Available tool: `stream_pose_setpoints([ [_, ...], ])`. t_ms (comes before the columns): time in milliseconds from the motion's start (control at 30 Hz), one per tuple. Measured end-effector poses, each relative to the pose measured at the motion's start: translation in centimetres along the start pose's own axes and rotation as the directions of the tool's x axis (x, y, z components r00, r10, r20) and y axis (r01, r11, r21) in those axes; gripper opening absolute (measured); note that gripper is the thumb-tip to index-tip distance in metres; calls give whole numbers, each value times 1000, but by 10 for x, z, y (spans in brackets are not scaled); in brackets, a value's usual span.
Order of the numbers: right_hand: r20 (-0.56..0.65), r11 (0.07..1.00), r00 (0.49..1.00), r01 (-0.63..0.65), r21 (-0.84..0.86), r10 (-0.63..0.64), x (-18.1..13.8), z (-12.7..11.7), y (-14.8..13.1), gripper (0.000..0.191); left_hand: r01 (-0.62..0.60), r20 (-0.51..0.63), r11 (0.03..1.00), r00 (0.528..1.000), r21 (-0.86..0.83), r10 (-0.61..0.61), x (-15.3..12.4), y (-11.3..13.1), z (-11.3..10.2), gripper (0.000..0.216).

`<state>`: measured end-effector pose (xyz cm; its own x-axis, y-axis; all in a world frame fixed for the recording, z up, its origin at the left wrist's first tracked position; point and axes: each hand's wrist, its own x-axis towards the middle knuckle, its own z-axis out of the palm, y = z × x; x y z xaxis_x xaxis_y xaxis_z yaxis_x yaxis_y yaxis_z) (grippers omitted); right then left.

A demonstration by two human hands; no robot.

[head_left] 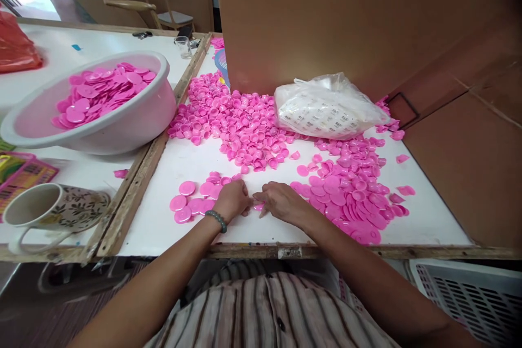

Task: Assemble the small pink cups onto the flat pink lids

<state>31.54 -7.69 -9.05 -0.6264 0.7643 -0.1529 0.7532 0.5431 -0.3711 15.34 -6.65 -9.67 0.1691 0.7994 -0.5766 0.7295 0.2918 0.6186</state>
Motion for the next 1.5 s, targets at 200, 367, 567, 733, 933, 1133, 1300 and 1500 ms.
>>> stream_pose_setpoints([
  [200,-33,989,999,-36,146,41,-6,-2,-4,7,-81,-55,996,995,38,83,-7,-1,3,15],
  [367,-159,973,985,-30,228,68,-13,-1,-7,17,-237,-290,949,912,207,291,-33,-16,4,13],
  [567,-388,989,920,-5,147,63,36,-6,-16,20,-391,-374,765,700,512,608,-58,-27,11,13],
  [733,-301,997,954,16,72,6,67,12,-14,19,-494,-236,606,620,624,748,-49,-30,16,13],
  [933,-570,967,795,-76,244,207,-3,7,21,16,-466,-321,681,636,565,701,-50,-13,10,12],
  [1133,-575,960,771,-252,117,273,-63,-4,53,22,-612,-144,627,650,482,746,-13,41,43,10],
  [1300,-470,966,852,-256,13,232,-64,8,53,23,-566,-138,730,746,383,651,19,52,66,31],
  [1500,-413,969,896,-225,-102,164,-65,12,50,26,-548,-172,782,775,298,608,21,44,67,27],
])
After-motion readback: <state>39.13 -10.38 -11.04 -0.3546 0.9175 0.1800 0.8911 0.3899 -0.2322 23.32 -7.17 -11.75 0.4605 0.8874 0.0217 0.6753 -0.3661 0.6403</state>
